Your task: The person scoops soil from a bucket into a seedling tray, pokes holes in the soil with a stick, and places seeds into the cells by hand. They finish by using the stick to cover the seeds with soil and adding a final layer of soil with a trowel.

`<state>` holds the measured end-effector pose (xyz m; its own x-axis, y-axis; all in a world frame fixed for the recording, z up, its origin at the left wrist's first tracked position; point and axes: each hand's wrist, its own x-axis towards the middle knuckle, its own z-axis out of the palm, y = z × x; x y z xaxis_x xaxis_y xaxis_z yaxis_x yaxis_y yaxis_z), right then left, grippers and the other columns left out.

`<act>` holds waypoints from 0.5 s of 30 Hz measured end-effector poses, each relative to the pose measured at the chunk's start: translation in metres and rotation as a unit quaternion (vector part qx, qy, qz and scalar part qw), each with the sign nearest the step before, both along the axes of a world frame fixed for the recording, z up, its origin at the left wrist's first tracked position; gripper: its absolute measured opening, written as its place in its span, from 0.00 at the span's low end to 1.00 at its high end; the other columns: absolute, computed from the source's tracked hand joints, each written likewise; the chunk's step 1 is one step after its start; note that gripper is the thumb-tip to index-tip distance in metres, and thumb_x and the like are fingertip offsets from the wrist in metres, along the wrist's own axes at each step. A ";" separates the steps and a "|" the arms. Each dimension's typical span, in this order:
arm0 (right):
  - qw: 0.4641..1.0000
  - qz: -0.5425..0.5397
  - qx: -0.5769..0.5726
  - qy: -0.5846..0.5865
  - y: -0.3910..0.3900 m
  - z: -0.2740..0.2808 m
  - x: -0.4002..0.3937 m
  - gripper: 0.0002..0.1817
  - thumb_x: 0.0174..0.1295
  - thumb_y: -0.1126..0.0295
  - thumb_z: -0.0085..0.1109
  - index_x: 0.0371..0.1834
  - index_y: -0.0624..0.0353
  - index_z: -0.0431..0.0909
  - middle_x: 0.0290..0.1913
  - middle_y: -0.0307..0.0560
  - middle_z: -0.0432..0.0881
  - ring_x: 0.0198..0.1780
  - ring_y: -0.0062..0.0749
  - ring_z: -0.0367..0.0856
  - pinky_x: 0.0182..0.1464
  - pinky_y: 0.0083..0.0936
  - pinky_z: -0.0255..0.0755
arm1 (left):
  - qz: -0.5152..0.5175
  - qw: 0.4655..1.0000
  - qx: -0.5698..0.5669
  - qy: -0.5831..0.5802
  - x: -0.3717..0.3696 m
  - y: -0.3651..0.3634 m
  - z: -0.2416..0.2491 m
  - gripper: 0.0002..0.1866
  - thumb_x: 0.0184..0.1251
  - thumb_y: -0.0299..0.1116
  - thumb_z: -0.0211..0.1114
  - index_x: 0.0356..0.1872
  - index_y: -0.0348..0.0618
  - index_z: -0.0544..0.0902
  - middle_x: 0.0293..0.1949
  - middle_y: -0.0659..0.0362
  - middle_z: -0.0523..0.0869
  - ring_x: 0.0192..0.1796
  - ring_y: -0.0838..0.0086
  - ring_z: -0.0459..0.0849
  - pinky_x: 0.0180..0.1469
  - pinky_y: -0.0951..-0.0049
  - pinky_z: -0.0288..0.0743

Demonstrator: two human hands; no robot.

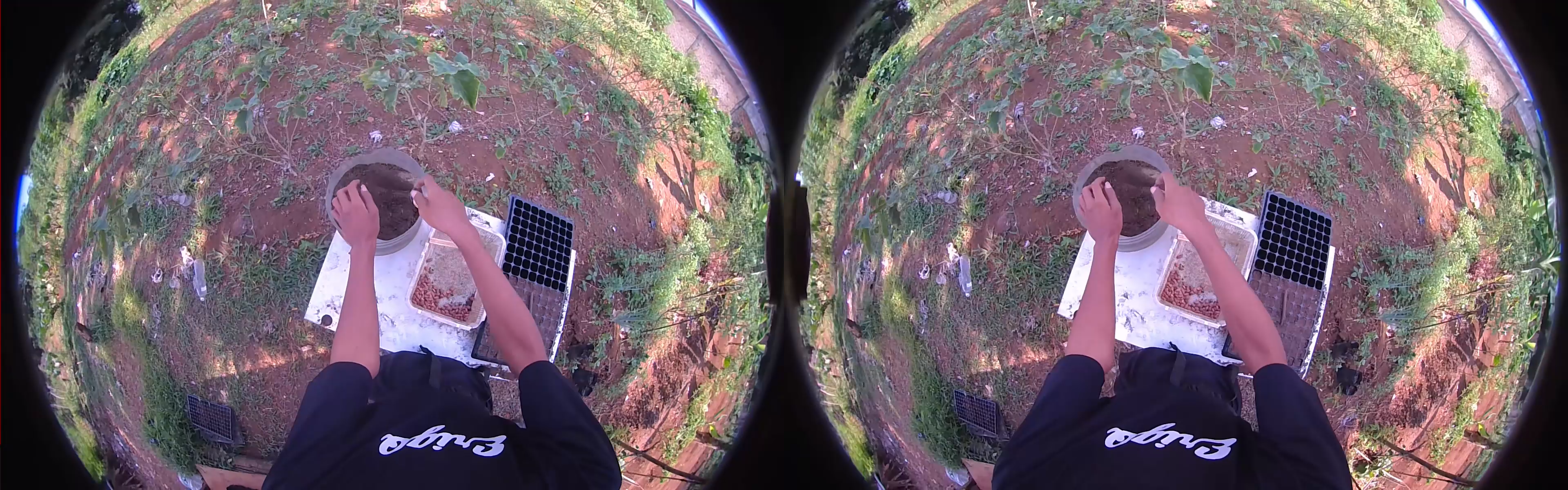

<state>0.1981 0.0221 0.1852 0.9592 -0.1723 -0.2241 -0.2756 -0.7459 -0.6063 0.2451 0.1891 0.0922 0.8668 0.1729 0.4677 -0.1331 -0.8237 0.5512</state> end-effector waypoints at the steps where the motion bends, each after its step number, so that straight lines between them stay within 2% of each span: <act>1: 0.999 0.008 0.004 -0.033 -0.001 0.005 -0.001 0.26 0.64 0.50 0.60 0.60 0.51 0.70 0.50 0.59 0.85 0.52 0.56 0.83 0.55 0.47 0.74 | 0.003 1.000 -0.002 -0.002 -0.001 -0.001 0.000 0.14 0.74 0.40 0.57 0.55 0.49 0.80 0.50 0.56 0.81 0.56 0.59 0.77 0.58 0.55 0.67; 2: 0.998 0.018 0.008 -0.060 -0.003 0.007 0.003 0.29 0.59 0.56 0.63 0.61 0.54 0.69 0.42 0.60 0.86 0.47 0.59 0.85 0.54 0.49 0.76 | 0.002 1.000 -0.005 0.001 -0.002 -0.002 0.001 0.14 0.74 0.39 0.57 0.55 0.49 0.80 0.50 0.56 0.81 0.56 0.59 0.77 0.58 0.55 0.67; 6: 0.996 0.045 0.006 -0.076 -0.007 0.023 0.008 0.27 0.57 0.63 0.63 0.59 0.58 0.71 0.43 0.62 0.86 0.47 0.61 0.85 0.54 0.51 0.76 | 0.005 1.000 -0.002 -0.013 -0.001 -0.002 0.003 0.14 0.72 0.38 0.58 0.55 0.49 0.80 0.49 0.57 0.81 0.55 0.60 0.77 0.57 0.56 0.66; 8: 0.990 0.047 -0.007 -0.130 -0.002 0.029 0.009 0.22 0.56 0.68 0.59 0.55 0.64 0.74 0.41 0.67 0.86 0.46 0.64 0.85 0.52 0.51 0.78 | 0.004 1.000 -0.006 -0.020 -0.001 -0.003 0.003 0.14 0.72 0.38 0.58 0.54 0.49 0.80 0.48 0.57 0.81 0.54 0.60 0.77 0.56 0.57 0.66; 11: 0.991 0.043 -0.045 -0.121 0.005 0.035 0.015 0.19 0.58 0.69 0.57 0.52 0.68 0.75 0.39 0.71 0.85 0.44 0.67 0.84 0.50 0.52 0.79 | 0.002 1.000 -0.005 -0.028 0.000 -0.002 0.002 0.13 0.72 0.38 0.59 0.53 0.50 0.80 0.46 0.58 0.81 0.52 0.61 0.77 0.55 0.58 0.67; 15: 0.991 0.033 -0.090 -0.097 0.014 0.037 0.015 0.18 0.60 0.70 0.57 0.52 0.69 0.75 0.37 0.73 0.84 0.43 0.68 0.85 0.50 0.52 0.79 | -0.001 1.000 -0.006 -0.030 0.000 -0.002 0.002 0.12 0.72 0.38 0.59 0.52 0.50 0.80 0.45 0.59 0.81 0.50 0.62 0.78 0.53 0.60 0.67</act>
